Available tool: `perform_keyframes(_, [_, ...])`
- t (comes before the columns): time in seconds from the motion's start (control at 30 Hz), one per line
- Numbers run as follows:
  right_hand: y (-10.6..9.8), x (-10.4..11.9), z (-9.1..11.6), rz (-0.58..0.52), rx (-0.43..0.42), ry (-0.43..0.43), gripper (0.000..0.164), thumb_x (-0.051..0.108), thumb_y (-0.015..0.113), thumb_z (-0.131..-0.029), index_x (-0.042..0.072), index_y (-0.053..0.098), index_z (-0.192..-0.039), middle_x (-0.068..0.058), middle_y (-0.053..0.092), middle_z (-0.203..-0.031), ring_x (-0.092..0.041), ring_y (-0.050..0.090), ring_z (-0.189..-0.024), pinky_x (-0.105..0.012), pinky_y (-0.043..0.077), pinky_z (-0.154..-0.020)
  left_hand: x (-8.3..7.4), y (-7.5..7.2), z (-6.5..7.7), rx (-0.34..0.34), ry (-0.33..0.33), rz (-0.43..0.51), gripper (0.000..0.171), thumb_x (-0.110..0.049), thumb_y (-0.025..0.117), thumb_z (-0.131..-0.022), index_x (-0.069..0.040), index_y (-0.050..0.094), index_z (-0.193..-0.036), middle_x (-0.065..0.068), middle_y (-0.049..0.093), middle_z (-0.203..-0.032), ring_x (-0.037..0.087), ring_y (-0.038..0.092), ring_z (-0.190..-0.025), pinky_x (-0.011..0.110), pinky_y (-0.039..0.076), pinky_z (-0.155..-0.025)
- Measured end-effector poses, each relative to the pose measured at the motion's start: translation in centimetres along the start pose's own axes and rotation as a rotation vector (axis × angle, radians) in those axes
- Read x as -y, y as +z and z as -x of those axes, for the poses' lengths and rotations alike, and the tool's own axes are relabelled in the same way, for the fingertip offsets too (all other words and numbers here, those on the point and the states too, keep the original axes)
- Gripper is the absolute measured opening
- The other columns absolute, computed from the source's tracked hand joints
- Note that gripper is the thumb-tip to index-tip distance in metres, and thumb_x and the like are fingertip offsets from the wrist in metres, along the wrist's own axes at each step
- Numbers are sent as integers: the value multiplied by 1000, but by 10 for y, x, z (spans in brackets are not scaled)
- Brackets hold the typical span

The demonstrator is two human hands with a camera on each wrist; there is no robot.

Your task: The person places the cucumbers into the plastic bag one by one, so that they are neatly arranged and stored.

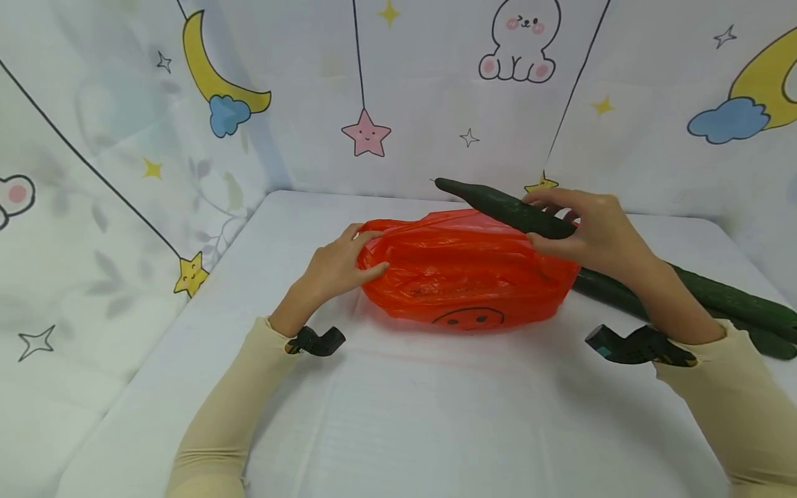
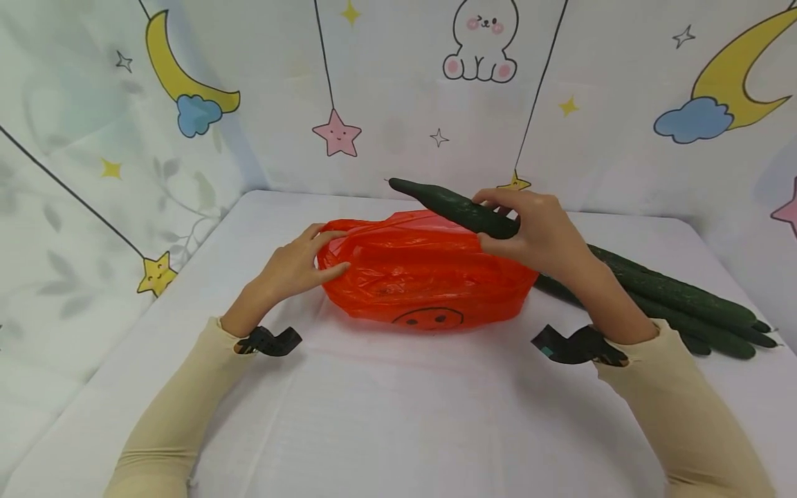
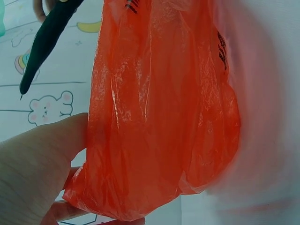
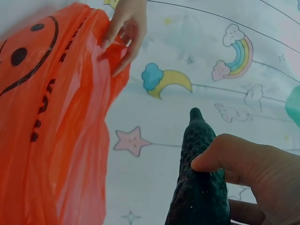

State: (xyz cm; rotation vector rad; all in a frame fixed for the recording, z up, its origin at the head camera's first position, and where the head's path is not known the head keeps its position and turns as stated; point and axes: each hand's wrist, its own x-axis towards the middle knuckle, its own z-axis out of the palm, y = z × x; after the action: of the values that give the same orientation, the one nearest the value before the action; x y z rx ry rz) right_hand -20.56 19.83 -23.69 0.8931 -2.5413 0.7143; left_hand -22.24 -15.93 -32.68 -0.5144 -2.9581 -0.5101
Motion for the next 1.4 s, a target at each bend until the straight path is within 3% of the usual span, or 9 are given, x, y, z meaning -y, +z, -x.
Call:
perform_keyframes(0.3, [7, 12, -15, -45, -29, -96, 47, -1, 77, -76, 1, 64, -120, -15, 69, -108, -27, 60, -93, -10, 42, -76, -2, -6, -1, -5, 5, 7, 62, -45, 62, -91, -15, 48, -143, 16, 42, -146, 35, 66, -98, 50, 57, -78])
perform_keyframes(0.57, [24, 17, -19, -96, -5, -36, 43, 2, 75, -79, 2, 64, -120, -12, 70, -105, -23, 60, -94, -13, 46, -76, 1, 1, 3, 19, -5, 26, 63, -46, 63, -90, -15, 48, -143, 15, 40, -147, 37, 66, -99, 54, 55, -83])
perform_keyframes(1.03, [42, 29, -34, -211, -65, -132, 38, 0, 75, -79, 2, 66, -116, -10, 71, -101, -21, 63, -90, -15, 49, -74, 2, 1, 5, 20, -7, 29, 65, -45, 64, -89, -16, 46, -145, 17, 40, -148, 37, 66, -100, 52, 56, -81])
perform_keyframes(1.3, [50, 34, -36, -240, -23, -92, 38, 2, 74, -81, 5, 65, -117, -10, 70, -102, -23, 61, -94, -41, 54, -78, 1, 0, 3, 10, 4, 36, 65, -45, 64, -89, -16, 46, -145, 16, 41, -147, 37, 65, -103, 53, 56, -82])
perform_keyframes(1.4, [52, 34, -36, -255, 1, -87, 39, 3, 74, -81, 5, 64, -119, -11, 69, -108, -25, 61, -96, -45, 53, -80, 1, -1, 2, 6, 6, 41, 65, -45, 64, -89, -16, 46, -145, 16, 40, -147, 37, 64, -104, 53, 56, -82])
